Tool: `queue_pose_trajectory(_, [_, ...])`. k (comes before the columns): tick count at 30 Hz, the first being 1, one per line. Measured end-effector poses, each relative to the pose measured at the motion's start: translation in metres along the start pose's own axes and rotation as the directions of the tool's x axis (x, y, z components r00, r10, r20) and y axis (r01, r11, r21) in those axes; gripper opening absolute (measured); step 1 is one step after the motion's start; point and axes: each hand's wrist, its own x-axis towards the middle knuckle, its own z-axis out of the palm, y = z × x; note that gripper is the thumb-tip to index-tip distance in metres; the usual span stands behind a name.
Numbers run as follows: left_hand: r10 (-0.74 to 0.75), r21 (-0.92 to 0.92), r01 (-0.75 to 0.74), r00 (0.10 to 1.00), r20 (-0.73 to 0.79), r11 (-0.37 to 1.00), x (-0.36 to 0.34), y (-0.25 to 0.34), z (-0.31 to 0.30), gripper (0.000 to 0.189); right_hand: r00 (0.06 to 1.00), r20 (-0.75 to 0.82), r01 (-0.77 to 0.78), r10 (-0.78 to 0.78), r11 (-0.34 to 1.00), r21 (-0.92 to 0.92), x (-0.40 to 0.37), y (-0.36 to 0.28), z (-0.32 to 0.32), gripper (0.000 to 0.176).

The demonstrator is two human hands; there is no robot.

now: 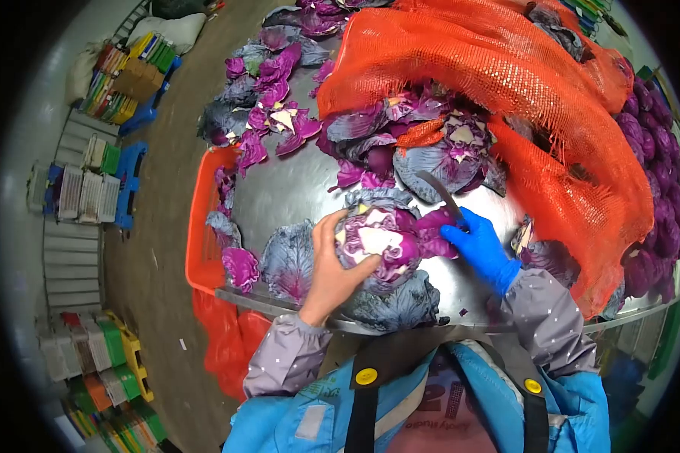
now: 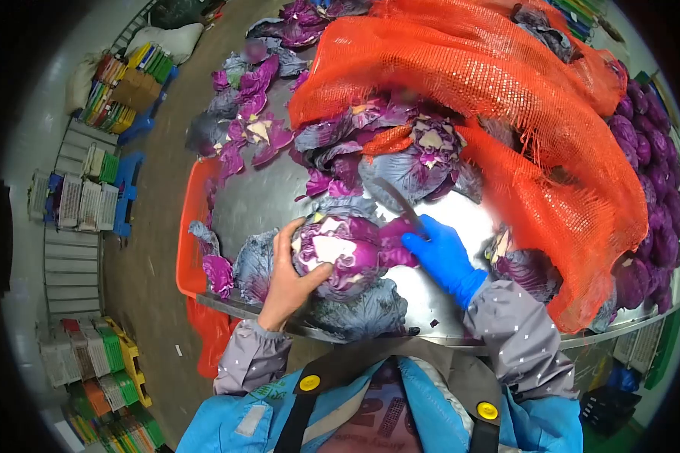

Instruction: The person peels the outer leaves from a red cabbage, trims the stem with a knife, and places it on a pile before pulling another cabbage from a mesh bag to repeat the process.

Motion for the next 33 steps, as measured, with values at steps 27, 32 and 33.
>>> queue_pose_trajectory(27, [0.193, 0.264, -0.164, 0.977, -0.089, 0.951, 0.023, 0.034, 0.04, 0.078, 0.905, 0.285, 0.419, -0.315, 0.558, -0.716, 0.073, -0.067, 0.015, 0.038])
queue_pose_trajectory(32, [0.163, 0.19, -0.164, 0.986, 0.021, 0.968, 0.019, 0.032, 0.035, 0.076, 0.937, 0.222, 0.339, -0.269, 0.555, -0.76, 0.108, -0.04, 0.013, 0.037])
queue_pose_trajectory(33, [0.247, 0.231, -0.25, 0.968, 0.041, 0.94, 0.008, 0.037, 0.038, 0.077, 0.955, 0.234, 0.295, -0.18, 0.611, -0.734, 0.115, -0.033, 0.01, 0.035])
